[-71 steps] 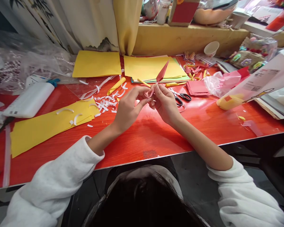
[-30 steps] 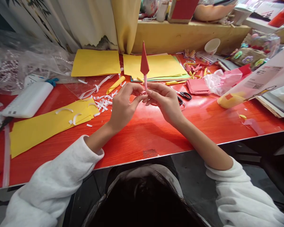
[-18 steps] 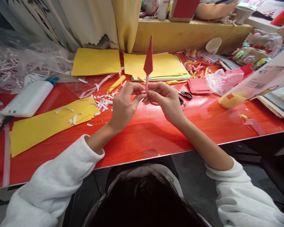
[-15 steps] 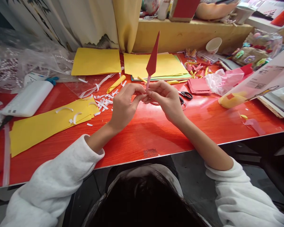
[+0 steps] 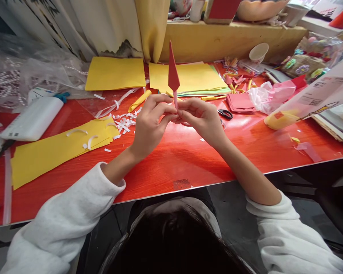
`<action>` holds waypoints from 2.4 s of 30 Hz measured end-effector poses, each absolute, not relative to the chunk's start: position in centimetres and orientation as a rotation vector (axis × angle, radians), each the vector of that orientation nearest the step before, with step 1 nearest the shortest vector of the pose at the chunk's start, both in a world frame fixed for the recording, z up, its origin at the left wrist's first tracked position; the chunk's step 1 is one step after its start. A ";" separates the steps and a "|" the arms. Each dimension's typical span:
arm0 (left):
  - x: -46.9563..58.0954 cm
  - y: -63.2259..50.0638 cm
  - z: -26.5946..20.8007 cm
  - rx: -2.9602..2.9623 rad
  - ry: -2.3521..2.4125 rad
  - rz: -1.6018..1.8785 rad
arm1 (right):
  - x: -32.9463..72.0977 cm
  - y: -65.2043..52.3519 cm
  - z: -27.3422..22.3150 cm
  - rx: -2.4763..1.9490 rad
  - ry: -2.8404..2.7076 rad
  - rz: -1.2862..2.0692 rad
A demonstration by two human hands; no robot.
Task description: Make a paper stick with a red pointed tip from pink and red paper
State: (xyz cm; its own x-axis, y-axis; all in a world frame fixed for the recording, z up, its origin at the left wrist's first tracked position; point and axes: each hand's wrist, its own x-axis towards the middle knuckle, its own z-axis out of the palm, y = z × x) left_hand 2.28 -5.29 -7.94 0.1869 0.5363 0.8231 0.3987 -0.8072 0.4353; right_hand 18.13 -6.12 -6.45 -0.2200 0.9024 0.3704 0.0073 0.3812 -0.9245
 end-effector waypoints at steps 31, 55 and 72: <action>2.0 -4.7 -7.6 2.198 0.887 1.463 | 18.6 -5.7 -7.0 -0.990 -1.784 0.870; 1.9 -4.6 -7.9 2.290 1.083 1.505 | 18.4 -5.4 -7.1 -0.901 -1.537 1.195; 2.4 -3.6 -9.2 1.819 1.011 1.423 | 18.6 -5.0 -7.6 -0.836 -1.523 1.179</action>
State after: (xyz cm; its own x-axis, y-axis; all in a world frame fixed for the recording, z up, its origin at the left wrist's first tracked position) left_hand 2.37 -3.61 -9.19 0.1307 0.8530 0.5053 0.1961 -0.5218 0.8302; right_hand 18.57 -5.04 -7.63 -0.2657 0.9194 0.2900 -0.0506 0.2871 -0.9566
